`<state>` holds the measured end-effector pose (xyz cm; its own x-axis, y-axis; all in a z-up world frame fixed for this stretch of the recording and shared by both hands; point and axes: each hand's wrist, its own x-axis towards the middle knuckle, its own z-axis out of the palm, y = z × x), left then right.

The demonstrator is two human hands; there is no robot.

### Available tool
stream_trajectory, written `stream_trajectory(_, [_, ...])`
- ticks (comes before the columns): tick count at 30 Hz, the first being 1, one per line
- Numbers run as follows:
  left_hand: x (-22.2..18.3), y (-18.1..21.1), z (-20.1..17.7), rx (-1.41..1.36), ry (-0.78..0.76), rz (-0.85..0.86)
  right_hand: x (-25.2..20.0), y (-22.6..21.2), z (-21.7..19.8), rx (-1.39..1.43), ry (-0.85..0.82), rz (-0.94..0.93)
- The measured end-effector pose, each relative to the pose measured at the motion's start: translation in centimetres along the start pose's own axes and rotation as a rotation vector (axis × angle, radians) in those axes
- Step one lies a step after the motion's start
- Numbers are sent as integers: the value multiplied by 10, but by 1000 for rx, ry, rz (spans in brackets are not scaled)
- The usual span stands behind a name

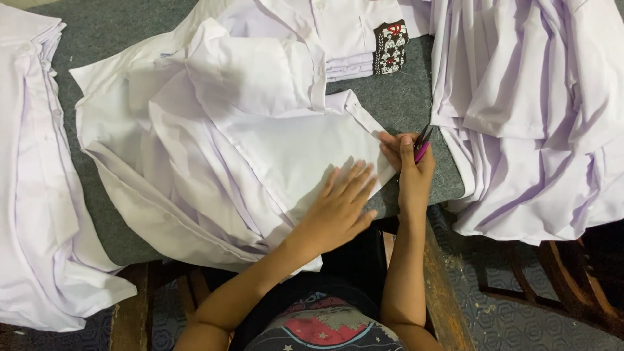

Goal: Inspecting a white school uniform shirt, trimming loose threads with a small tool, and folding it neatly.

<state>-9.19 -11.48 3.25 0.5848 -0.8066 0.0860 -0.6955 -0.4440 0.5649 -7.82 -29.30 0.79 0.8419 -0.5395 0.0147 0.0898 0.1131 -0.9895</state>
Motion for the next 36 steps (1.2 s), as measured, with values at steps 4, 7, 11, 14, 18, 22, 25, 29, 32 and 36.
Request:
stream_trajectory(4, [-8,14,19,286,-68,-22,3,2,-1,6,5,0])
stream_trajectory(7, [-24,24,42,324,-39,23,1,-1,0,26,13,8])
stream_trajectory(11, [-52,22,70,428,-15,191,-1,-10,0,46,-41,21])
stream_trajectory(14, [-59,14,58,36,-212,271,-6,-15,3,-4,-51,-7])
stream_trajectory(18, [-51,8,-4,-376,-429,266,-6,-7,3,-55,-96,-109])
stream_trajectory(22, [-60,2,-35,-594,26,326,-2,3,4,-142,-50,-140])
stream_trajectory(25, [-63,-24,-18,-128,395,177,-4,0,4,-177,-69,-169])
stream_trajectory(29, [-76,-51,-20,157,250,-223,-7,-4,8,-239,-66,-172])
stream_trajectory(32, [-85,-51,-18,175,217,-297,-10,-9,9,-298,-66,-184])
stream_trajectory(36, [-93,-56,-12,295,270,-265,-9,-10,11,-405,-53,-213])
